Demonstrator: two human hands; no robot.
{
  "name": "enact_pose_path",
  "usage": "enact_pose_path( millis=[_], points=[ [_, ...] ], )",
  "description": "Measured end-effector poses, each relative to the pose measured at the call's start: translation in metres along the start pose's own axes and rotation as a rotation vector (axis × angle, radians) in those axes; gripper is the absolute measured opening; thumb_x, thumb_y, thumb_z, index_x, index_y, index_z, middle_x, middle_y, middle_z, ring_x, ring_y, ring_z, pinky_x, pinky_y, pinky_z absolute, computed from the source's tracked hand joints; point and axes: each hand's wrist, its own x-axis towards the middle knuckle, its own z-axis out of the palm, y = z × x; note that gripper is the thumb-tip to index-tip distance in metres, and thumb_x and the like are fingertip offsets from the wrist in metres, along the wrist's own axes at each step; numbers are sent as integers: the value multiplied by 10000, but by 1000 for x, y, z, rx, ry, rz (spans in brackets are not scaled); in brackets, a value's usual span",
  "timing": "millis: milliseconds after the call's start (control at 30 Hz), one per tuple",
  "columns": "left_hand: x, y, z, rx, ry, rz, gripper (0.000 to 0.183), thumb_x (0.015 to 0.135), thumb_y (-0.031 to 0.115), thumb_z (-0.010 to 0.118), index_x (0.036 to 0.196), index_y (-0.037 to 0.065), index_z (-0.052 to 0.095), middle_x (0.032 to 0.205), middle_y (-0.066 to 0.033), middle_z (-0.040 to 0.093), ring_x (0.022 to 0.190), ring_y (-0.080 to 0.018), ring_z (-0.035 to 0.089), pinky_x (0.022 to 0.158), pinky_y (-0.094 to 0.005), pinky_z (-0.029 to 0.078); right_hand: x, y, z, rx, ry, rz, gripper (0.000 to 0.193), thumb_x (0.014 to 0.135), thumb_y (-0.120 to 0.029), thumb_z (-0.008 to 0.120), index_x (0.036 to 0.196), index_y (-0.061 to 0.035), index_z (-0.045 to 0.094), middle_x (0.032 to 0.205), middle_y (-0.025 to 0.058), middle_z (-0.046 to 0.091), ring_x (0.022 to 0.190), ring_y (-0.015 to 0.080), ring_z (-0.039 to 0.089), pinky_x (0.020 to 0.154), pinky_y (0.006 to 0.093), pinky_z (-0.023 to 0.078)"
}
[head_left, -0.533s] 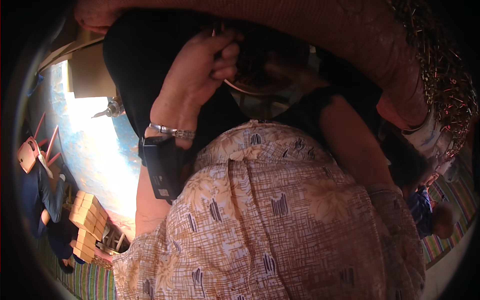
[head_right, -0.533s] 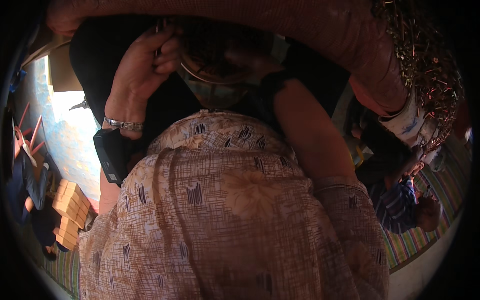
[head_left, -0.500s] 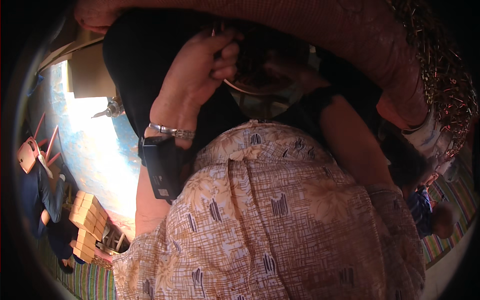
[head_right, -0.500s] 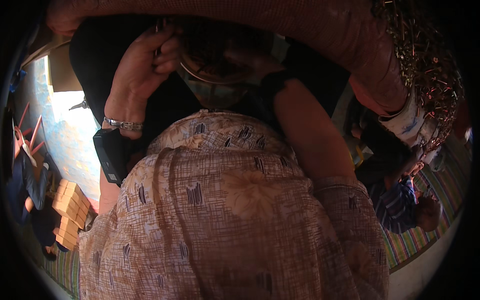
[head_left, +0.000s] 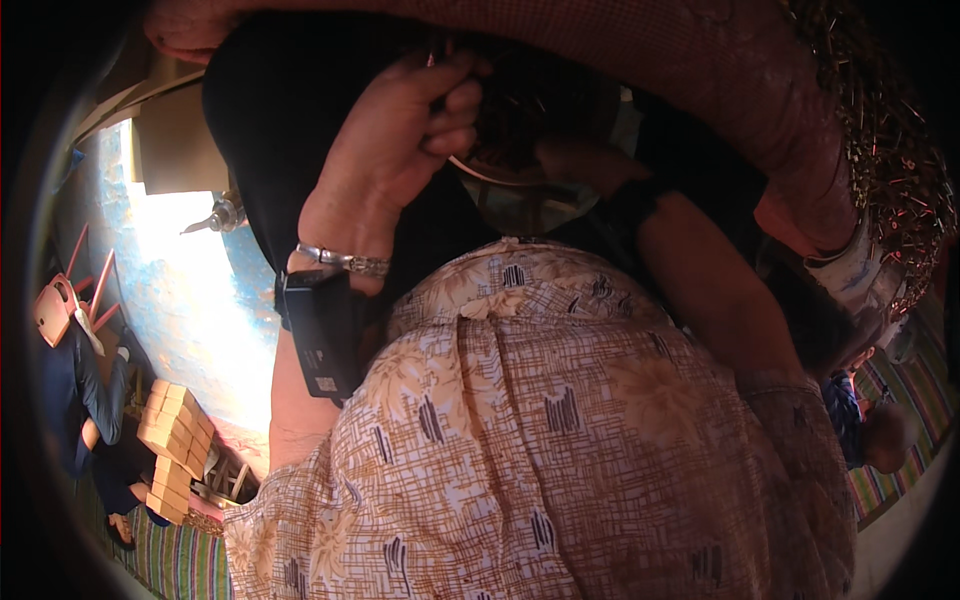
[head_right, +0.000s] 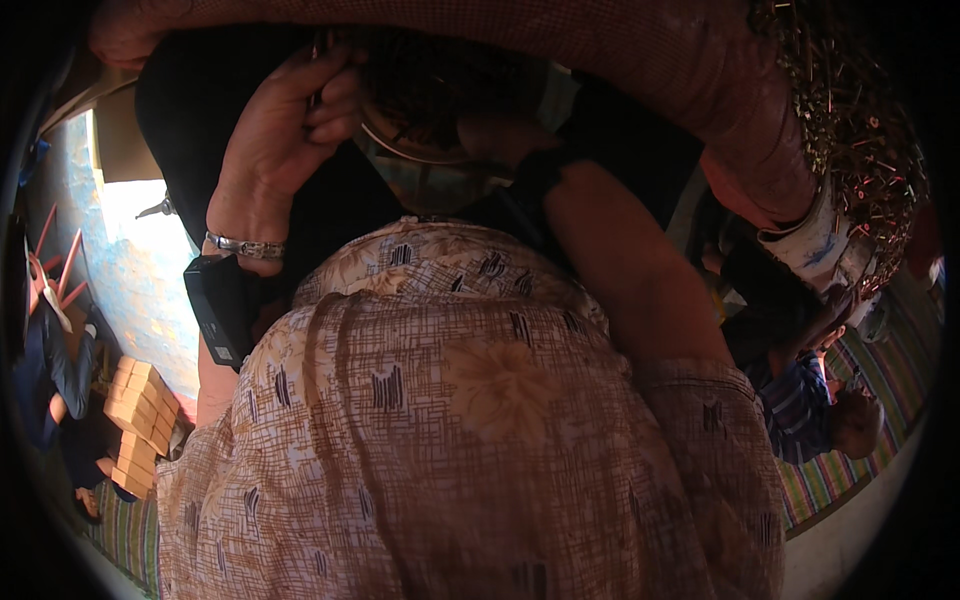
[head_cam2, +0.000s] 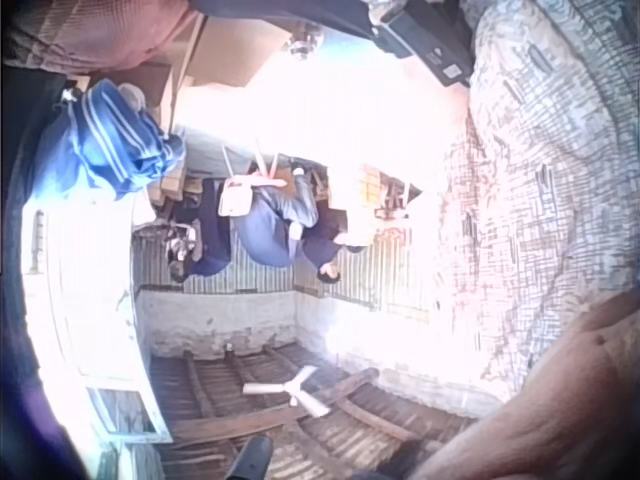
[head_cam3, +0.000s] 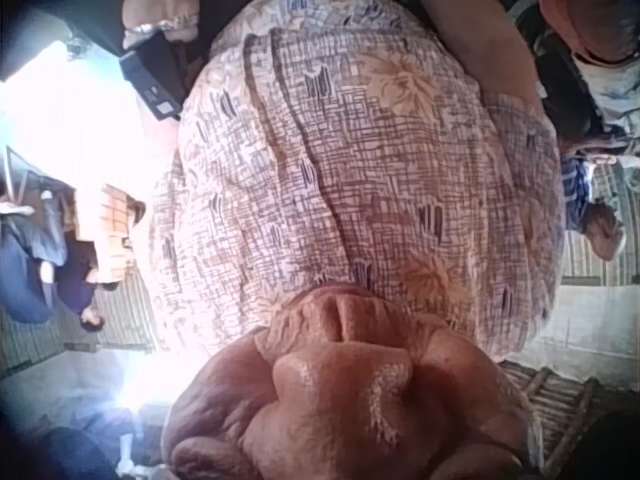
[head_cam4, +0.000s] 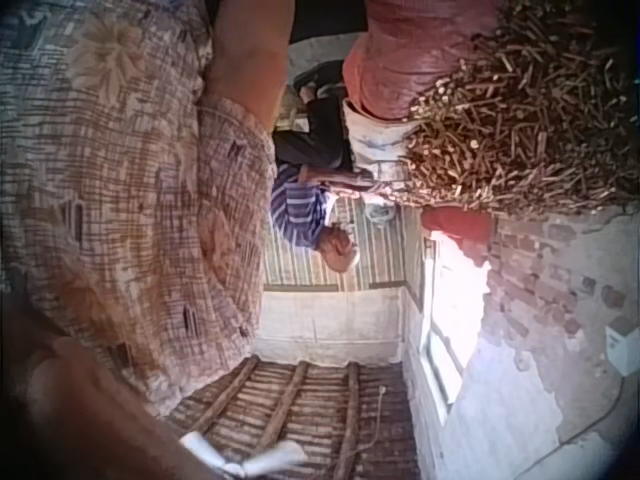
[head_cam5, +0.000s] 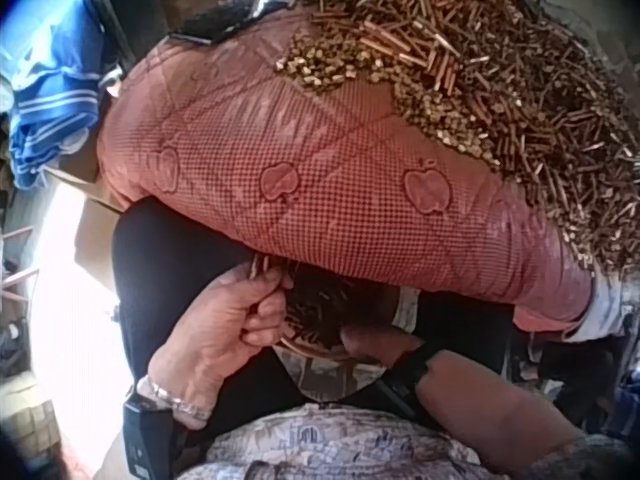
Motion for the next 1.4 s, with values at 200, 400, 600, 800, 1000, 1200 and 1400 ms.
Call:
enact_pose_path(
  millis=[200,400,600,800,1000,1200,1400],
  points=[
    [2,0,-2,-15,1,-9,117,875,91,481,940,-6,476,649,-2,419,501,-36,340,389,-157,237,-1,-7,-1,5,-13,-16,287,783,-111,514,1057,-35,553,1026,123,565,947,208,543,836,321,429],
    [-3,0,7,42,43,-24,159,897,110,453,991,-11,496,630,20,383,458,-24,276,400,-146,221,-6,-14,-4,3,-16,-24,279,784,-115,518,1048,-35,556,1014,119,568,935,203,546,827,318,432],
    [0,0,5,32,61,-27,154,895,103,451,987,-13,496,631,21,381,458,-24,275,401,-146,222,-6,-15,-7,14,-21,-26,272,784,-118,521,1040,-36,559,1001,115,572,923,198,549,818,316,435],
    [1,0,8,32,77,-25,149,891,99,456,979,-13,499,630,18,382,457,-24,274,401,-145,222,-6,-17,-6,22,-34,-29,264,784,-121,524,1031,-36,563,989,110,576,912,193,551,809,313,438],
    [3,-1,4,15,62,-36,148,890,97,457,980,-16,491,631,15,381,461,-28,277,399,-149,216,-5,-16,-10,30,-51,-21,257,784,-124,528,1022,-36,566,976,106,579,900,188,554,800,310,442],
    [4,0,11,43,107,-24,147,890,102,458,977,-12,488,632,13,381,459,-29,270,395,-151,211,0,-18,-24,84,-101,-1,250,784,-127,531,1014,-36,569,964,101,583,888,183,556,791,307,445],
    [3,-2,17,162,166,6,135,881,87,442,976,5,491,643,15,398,453,-28,268,388,-151,199,8,-31,-64,318,-333,87,243,784,-130,535,1005,-37,572,951,97,586,876,178,559,782,305,448]
  ],
)
